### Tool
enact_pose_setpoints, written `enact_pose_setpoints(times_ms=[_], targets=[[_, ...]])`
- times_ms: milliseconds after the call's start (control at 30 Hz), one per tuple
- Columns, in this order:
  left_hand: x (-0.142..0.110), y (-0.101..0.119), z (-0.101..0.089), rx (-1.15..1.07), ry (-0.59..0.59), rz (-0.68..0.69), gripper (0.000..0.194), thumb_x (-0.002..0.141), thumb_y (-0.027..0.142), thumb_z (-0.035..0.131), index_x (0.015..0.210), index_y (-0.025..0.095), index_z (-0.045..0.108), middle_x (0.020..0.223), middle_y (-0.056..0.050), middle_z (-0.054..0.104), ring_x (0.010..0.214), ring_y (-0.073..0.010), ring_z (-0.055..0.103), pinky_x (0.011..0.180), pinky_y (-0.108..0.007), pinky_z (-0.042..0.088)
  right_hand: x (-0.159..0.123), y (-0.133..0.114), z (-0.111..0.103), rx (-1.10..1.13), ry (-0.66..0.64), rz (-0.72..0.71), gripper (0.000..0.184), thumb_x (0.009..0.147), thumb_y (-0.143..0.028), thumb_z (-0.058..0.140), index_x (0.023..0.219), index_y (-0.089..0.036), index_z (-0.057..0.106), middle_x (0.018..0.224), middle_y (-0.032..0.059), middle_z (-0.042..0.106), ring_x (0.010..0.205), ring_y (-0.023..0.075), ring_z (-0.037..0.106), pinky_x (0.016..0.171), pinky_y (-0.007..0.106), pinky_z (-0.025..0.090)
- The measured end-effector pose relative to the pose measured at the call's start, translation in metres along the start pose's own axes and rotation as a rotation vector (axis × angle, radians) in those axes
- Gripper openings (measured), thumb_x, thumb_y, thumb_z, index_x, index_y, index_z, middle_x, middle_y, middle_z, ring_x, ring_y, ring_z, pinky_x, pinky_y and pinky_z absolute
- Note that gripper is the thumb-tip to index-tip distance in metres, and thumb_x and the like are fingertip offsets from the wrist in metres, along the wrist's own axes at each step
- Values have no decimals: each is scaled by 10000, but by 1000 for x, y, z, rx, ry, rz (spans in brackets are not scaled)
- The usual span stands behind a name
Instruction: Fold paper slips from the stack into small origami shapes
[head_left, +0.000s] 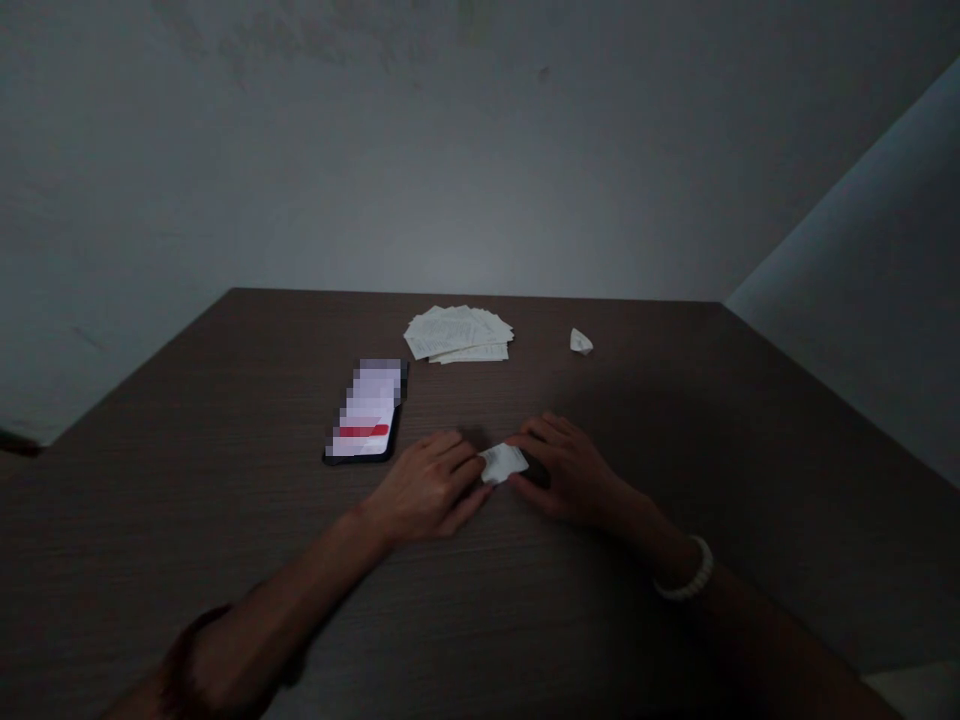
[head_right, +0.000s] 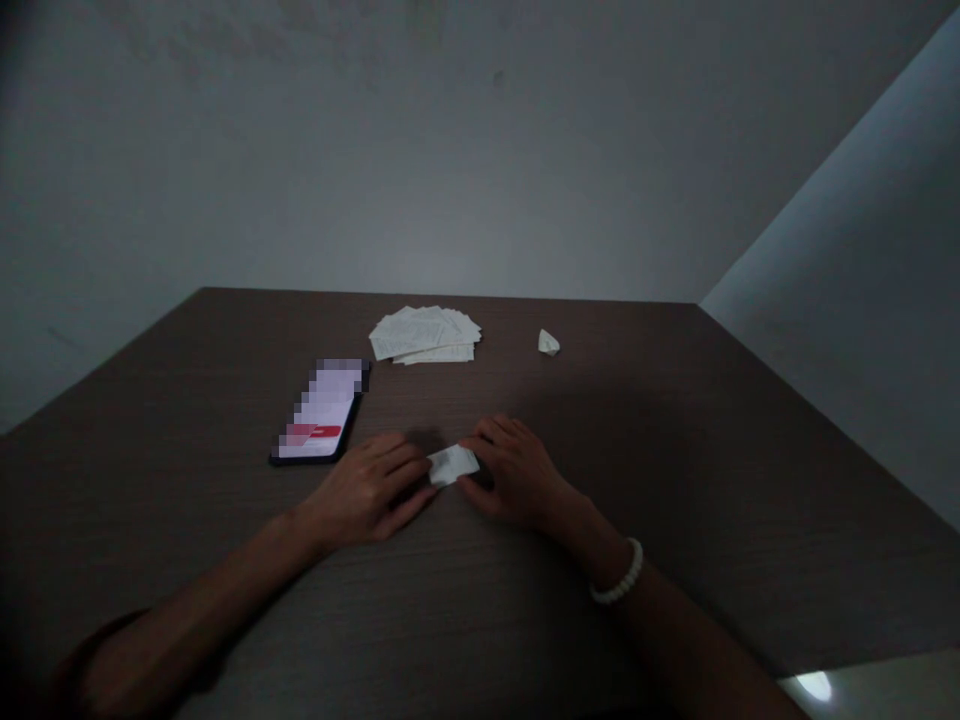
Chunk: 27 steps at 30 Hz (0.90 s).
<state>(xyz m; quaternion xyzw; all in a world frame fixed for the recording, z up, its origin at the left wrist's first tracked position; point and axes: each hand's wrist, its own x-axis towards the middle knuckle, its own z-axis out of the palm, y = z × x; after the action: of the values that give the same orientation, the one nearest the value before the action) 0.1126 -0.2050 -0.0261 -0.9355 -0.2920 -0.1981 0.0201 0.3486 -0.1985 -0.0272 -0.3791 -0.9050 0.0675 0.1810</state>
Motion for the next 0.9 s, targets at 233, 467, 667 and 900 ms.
enact_pose_setpoints(times_ms=[233, 467, 667, 900], targets=[[2, -1, 3, -205, -95, -92, 250, 890, 318, 559, 1064, 145, 604, 1042, -98, 625, 949, -243, 563, 820, -380, 495, 2, -5, -4, 83, -32, -14, 352, 788, -292, 643, 1118, -173, 612, 973, 79, 581, 932, 239, 491, 836, 374, 384], [2, -2, 2, -299, 3, -122, 205, 930, 221, 450, 1062, 141, 583, 993, -92, 641, 916, -222, 581, 817, -386, 504, 3, 3, 2, 176, 56, 0, 125, 889, -230, 548, 888, -181, 663, 875, 55, 605, 841, 189, 504, 773, 326, 404], [-1, -1, 4, -123, 193, -125, 227, 915, 297, 536, 1057, 124, 575, 1062, -142, 558, 967, -246, 538, 812, -392, 499, 4, 1, 11, 172, 126, 92, 204, 889, -245, 566, 701, -176, 605, 764, 29, 610, 743, 163, 497, 714, 302, 393], [-1, -5, 5, -144, 34, 75, 187, 913, 250, 537, 1053, 179, 638, 1112, -107, 617, 991, -256, 565, 831, -416, 467, 5, -1, 13, 161, 150, 154, 243, 846, -224, 591, 611, -188, 543, 644, 4, 569, 660, 159, 490, 655, 302, 391]])
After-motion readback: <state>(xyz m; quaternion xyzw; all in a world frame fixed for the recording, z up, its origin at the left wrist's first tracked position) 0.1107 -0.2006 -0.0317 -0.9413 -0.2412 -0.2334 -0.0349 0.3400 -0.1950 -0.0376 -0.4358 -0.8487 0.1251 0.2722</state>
